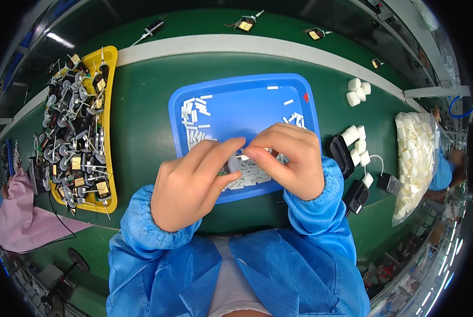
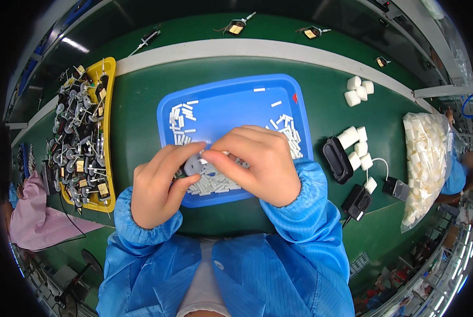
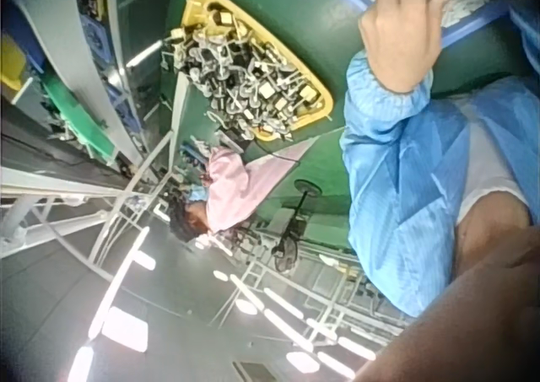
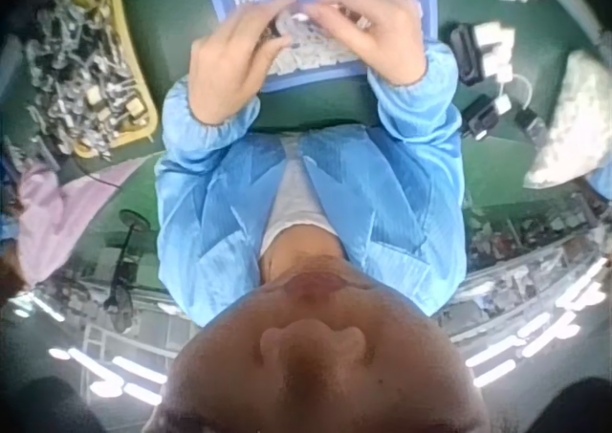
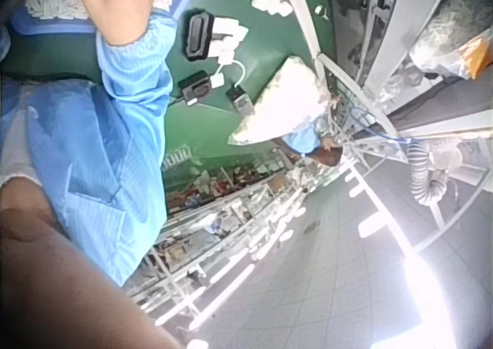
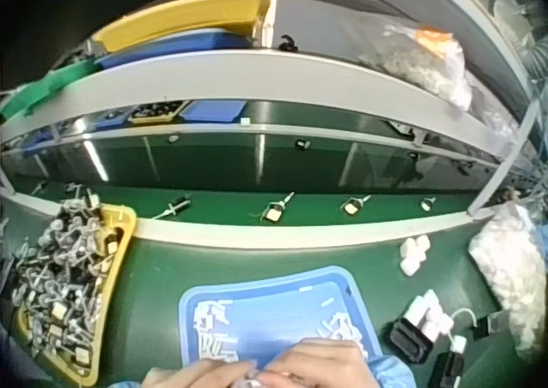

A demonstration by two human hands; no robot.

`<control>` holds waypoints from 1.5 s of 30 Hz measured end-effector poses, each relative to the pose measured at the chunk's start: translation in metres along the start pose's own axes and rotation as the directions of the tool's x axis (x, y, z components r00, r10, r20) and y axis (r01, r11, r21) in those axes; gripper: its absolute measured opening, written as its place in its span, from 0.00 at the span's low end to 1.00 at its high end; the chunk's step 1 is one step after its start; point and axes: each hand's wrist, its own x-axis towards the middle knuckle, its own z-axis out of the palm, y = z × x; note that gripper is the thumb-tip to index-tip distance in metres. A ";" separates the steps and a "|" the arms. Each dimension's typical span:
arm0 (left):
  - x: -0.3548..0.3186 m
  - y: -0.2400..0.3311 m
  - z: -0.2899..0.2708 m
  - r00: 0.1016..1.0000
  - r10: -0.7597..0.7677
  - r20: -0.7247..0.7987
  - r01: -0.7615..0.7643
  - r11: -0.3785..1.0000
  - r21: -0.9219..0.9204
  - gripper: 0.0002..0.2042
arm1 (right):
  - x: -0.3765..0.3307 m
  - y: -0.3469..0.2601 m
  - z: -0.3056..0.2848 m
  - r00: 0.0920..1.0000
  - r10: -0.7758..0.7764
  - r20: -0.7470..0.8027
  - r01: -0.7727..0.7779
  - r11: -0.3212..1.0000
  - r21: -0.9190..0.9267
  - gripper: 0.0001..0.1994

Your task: The person repeatedly takes an electronic component, attaches a small white tube onto its shaft by hand, and places the assembled component onto the conveyor belt.

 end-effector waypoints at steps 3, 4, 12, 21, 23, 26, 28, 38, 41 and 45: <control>0.028 -0.028 0.011 0.969 -0.226 -0.100 0.192 0.944 -0.269 0.12 | 0.007 0.004 0.000 0.968 0.057 -0.243 -0.060 0.998 -0.005 0.13; 0.050 -0.047 0.011 0.969 -0.134 -0.209 0.110 0.986 -0.122 0.11 | 0.010 0.003 0.000 0.875 0.126 -0.468 -0.132 0.991 0.021 0.17; 0.196 -0.222 0.024 0.910 0.021 -0.414 0.261 0.747 0.612 0.16 | 0.005 0.033 0.009 0.946 0.225 -0.235 -0.227 0.974 0.019 0.10; 0.199 -0.236 -0.036 0.884 -0.417 -0.211 0.446 0.621 0.644 0.22 | 0.027 0.056 0.047 0.996 -0.069 0.049 0.082 0.932 -0.354 0.10; 0.193 -0.222 -0.042 0.869 -0.461 -0.180 0.460 0.618 0.638 0.19 | 0.041 0.059 0.063 0.988 -0.135 0.078 0.155 0.896 -0.417 0.11; 0.175 -0.204 -0.048 0.884 -0.430 -0.185 0.445 0.648 0.618 0.15 | 0.050 0.065 0.084 0.972 -0.091 0.218 0.193 0.836 -0.513 0.12; 0.153 -0.195 -0.055 0.918 0.010 -0.396 0.263 0.734 0.627 0.12 | 0.051 0.062 0.092 0.971 -0.091 0.219 0.197 0.823 -0.533 0.11; 0.009 -0.054 -0.027 0.934 -0.357 -0.034 0.110 0.375 -0.921 0.22 | 0.024 0.028 0.040 0.990 0.098 0.103 -0.107 0.990 0.092 0.11; -0.026 -0.040 -0.015 0.938 -0.344 -0.041 0.099 0.378 -0.921 0.24 | 0.004 -0.007 0.017 0.906 0.420 0.061 -0.352 0.663 0.661 0.10; -0.040 -0.032 -0.004 0.955 -0.296 -0.020 0.076 0.308 -0.948 0.20 | -0.011 -0.023 0.012 0.954 0.279 -0.110 -0.120 0.693 0.711 0.09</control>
